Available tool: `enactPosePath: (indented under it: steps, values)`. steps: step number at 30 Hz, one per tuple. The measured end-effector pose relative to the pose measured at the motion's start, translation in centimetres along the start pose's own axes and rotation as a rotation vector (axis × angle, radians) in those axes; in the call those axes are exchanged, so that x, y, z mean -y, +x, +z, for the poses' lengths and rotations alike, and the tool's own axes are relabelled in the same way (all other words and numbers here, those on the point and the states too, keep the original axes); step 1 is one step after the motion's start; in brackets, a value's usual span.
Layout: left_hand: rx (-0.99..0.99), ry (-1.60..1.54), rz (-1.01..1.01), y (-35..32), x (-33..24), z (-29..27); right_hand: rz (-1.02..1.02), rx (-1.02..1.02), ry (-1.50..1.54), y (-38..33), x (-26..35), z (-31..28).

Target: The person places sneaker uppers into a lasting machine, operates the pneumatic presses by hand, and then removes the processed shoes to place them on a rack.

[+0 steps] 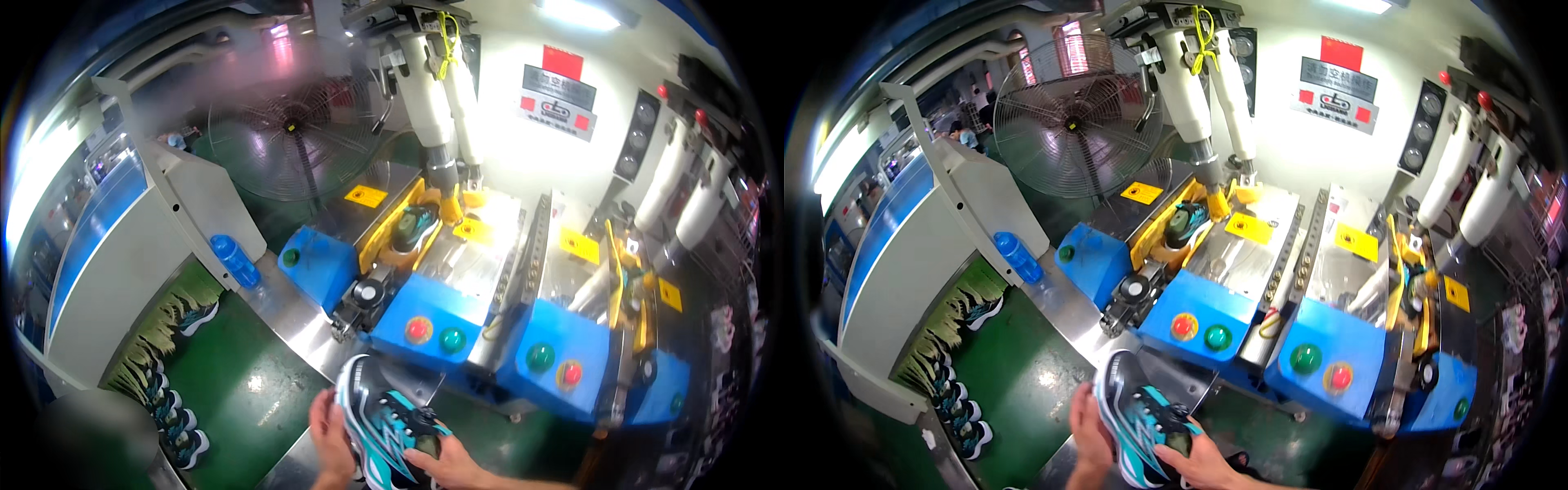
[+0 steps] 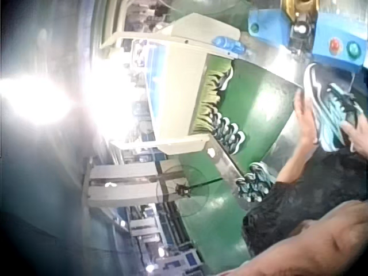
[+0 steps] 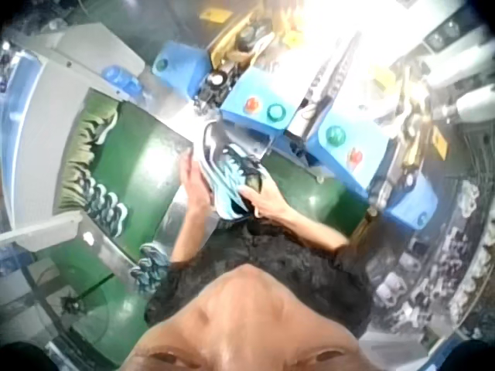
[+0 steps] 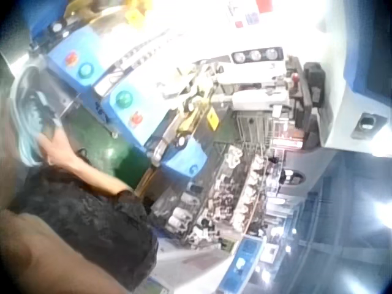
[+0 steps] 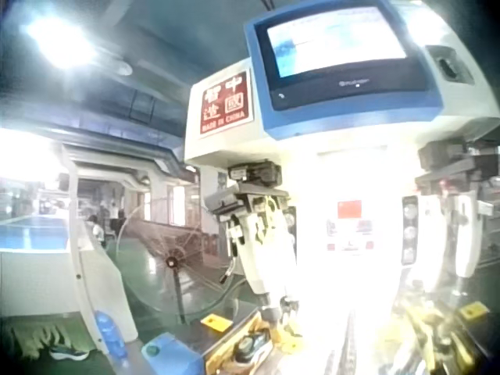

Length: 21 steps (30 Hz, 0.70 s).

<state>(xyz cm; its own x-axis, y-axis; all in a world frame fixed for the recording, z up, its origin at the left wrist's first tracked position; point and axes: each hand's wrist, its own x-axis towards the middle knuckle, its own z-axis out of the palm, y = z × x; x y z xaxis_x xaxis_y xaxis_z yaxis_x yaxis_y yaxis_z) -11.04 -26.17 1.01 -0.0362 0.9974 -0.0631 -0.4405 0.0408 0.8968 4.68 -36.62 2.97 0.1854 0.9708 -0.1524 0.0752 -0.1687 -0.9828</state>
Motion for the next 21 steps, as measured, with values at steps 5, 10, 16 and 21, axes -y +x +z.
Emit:
enactPosePath:
  steps: [5, 10, 16, 21]
  values:
    - [0.411, 0.345, 0.21, 19.0, 2.5, 10.9, 0.19, -0.117, 0.139, 3.8, 2.3, -6.0]
    - [0.499, 1.206, 0.619, 42.7, 12.0, 22.2, 0.051, -0.092, 0.06, 11.9, 5.9, -6.8]
    - [0.647, 1.243, 0.702, 50.5, 17.8, 23.6, 0.121, -0.366, 0.121, 19.8, 4.7, -4.1]
    - [0.648, 0.461, -0.23, 53.0, 5.8, 19.6, 0.271, -0.396, 0.115, 25.2, 4.1, -3.9]
